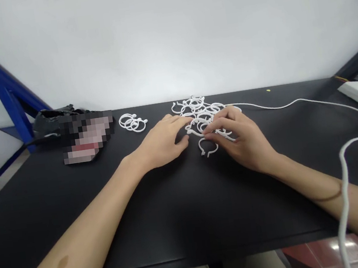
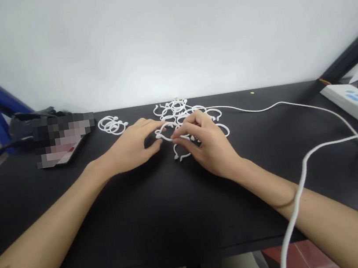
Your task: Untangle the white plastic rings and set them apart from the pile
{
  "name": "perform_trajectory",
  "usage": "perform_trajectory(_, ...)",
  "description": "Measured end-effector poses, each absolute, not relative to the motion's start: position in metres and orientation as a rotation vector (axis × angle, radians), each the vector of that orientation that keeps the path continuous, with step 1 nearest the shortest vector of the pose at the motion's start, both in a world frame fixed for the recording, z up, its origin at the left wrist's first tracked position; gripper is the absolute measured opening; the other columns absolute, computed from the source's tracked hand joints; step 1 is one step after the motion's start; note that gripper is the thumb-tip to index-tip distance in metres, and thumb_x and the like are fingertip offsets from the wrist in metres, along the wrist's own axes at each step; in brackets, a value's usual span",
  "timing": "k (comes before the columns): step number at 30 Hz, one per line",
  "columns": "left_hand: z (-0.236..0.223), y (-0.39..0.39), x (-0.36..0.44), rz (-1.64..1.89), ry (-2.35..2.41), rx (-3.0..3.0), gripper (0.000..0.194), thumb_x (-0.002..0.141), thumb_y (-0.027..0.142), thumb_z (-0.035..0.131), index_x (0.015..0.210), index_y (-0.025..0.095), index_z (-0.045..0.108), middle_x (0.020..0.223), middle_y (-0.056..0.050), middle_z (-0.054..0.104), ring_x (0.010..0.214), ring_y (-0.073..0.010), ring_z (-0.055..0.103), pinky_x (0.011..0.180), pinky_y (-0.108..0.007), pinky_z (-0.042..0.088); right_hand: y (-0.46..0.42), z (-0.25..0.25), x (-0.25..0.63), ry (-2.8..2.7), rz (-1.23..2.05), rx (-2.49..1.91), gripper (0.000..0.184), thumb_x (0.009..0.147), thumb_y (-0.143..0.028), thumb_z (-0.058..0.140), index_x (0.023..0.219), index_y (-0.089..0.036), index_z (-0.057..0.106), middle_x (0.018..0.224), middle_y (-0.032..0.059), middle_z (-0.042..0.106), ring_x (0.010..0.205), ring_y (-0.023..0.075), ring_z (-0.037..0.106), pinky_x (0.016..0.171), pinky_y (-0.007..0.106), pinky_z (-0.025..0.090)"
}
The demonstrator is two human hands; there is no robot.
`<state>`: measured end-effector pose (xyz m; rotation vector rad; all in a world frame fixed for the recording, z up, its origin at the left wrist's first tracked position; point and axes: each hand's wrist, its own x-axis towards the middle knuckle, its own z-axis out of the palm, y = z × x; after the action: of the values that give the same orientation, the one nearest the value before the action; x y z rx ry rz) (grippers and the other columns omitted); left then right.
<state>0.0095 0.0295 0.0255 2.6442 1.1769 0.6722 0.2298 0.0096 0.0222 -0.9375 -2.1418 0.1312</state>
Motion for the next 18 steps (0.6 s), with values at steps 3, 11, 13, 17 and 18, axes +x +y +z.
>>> perform_trajectory(3,0.029,0.027,0.012,0.745,1.148,2.503,0.037,0.09,0.032,0.061,0.125,0.019,0.061,0.112,-0.004,0.069,0.102,-0.0211,0.059,0.09,-0.035,0.049,0.01,0.023,0.23,-2.076,0.129,-0.931,0.006,0.09,-0.018,0.064,0.091,-0.023,0.067,0.087,0.003,0.056,0.081,0.0173,0.056,0.074,0.033,0.048)
perform_trajectory(11,0.034,0.025,0.019,0.952,1.078,2.23,0.056,0.085,0.044,0.07,0.135,0.023,0.056,0.12,-0.002,0.07,0.099,-0.0169,0.064,0.087,-0.03,0.051,0.007,0.026,0.23,-2.079,0.226,-0.927,0.003,0.091,-0.02,0.062,0.09,-0.022,0.064,0.087,0.003,0.065,0.079,0.0165,0.06,0.071,0.03,0.048)
perform_trajectory(13,0.033,0.024,0.019,0.984,1.067,2.231,0.055,0.085,0.044,0.07,0.134,0.023,0.057,0.121,-0.003,0.07,0.098,-0.0169,0.065,0.086,-0.03,0.052,0.006,0.026,0.23,-2.085,0.274,-0.945,0.003,0.092,-0.022,0.062,0.091,-0.021,0.065,0.085,0.0025,0.067,0.076,0.0157,0.061,0.068,0.029,0.048)
perform_trajectory(17,0.032,0.023,0.021,1.031,1.048,2.237,0.048,0.086,0.039,0.069,0.129,0.02,0.058,0.119,-0.004,0.069,0.102,-0.0176,0.065,0.086,-0.03,0.053,0.004,0.023,0.229,-2.075,0.395,-1.014,0.009,0.092,-0.027,0.061,0.098,-0.022,0.065,0.086,0.0012,0.071,0.075,0.0151,0.065,0.066,0.027,0.05)
perform_trajectory(18,0.032,0.023,0.021,1.038,1.043,2.236,0.046,0.086,0.036,0.068,0.128,0.02,0.058,0.118,-0.005,0.069,0.104,-0.0179,0.065,0.086,-0.03,0.053,0.004,0.023,0.229,-2.067,0.41,-1.029,0.011,0.092,-0.027,0.061,0.101,-0.022,0.064,0.086,0.0013,0.071,0.075,0.0151,0.066,0.066,0.027,0.051)
